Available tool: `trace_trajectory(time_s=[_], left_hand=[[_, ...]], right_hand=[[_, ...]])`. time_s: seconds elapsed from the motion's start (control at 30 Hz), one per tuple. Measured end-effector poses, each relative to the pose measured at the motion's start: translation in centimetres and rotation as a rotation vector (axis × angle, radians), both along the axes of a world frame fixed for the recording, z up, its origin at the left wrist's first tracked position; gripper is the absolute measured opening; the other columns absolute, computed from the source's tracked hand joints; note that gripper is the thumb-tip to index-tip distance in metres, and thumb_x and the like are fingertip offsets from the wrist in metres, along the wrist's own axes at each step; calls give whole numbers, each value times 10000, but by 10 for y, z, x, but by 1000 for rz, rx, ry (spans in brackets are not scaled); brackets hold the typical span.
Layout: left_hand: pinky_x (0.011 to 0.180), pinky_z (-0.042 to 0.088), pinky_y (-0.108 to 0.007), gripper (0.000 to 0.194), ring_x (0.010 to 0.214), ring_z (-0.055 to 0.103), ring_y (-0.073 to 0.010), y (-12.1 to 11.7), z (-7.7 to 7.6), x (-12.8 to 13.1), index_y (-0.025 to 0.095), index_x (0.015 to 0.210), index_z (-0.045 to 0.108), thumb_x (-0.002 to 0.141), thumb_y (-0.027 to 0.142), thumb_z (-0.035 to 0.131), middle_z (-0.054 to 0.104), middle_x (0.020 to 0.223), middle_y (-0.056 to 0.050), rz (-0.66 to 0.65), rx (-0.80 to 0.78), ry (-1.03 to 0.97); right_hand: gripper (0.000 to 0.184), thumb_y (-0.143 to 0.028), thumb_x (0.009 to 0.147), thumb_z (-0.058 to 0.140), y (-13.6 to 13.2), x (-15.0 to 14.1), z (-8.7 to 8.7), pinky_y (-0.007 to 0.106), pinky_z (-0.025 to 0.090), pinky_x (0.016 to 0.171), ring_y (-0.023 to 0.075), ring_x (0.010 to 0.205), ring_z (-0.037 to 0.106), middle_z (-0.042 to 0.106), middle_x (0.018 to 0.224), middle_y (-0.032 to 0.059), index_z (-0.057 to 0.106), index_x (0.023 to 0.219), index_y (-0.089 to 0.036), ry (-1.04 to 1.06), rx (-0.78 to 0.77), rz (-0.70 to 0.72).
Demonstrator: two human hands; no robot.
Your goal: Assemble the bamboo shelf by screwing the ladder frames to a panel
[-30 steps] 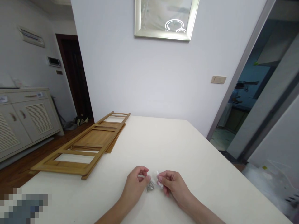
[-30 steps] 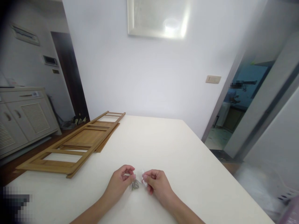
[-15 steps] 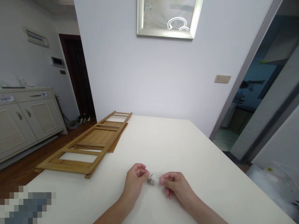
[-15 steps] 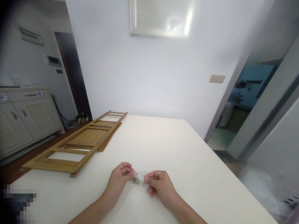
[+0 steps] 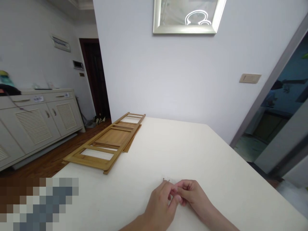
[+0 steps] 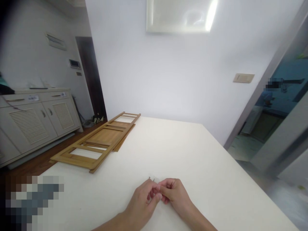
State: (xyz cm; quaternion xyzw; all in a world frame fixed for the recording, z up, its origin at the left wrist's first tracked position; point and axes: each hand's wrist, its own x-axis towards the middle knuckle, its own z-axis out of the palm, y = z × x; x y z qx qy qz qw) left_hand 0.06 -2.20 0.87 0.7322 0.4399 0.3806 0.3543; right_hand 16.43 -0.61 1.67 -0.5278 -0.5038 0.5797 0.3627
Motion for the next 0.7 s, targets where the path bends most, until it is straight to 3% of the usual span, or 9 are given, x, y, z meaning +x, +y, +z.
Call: trace_trajectory(time_s=[0.2, 0.4, 0.7], left_hand=[[657, 450, -266, 96, 695, 601, -156, 8, -7, 4, 198, 893, 591, 849, 257, 530, 674, 790, -27, 30, -166, -138], [583, 437, -242, 112, 611, 587, -141, 14, -5, 5, 192, 761, 585, 823, 275, 541, 653, 679, -13, 85, -244, -159], [554, 387, -236, 169, 571, 534, -133, 14, -1, 2, 185, 719, 612, 818, 293, 526, 618, 625, 3, 111, -246, -116]], right_hand=[[415, -543, 607, 778, -1, -3, -3, 228, 341, 470, 89, 453, 448, 526, 473, -39, 616, 633, -162, -65, 31, -45], [385, -541, 675, 727, -4, -4, 0, 228, 328, 477, 88, 475, 442, 545, 509, -34, 646, 669, -165, -124, 73, 43], [356, -498, 686, 724, -5, -6, -2, 228, 315, 470, 82, 456, 435, 551, 508, -36, 662, 706, -149, -107, 50, -11]])
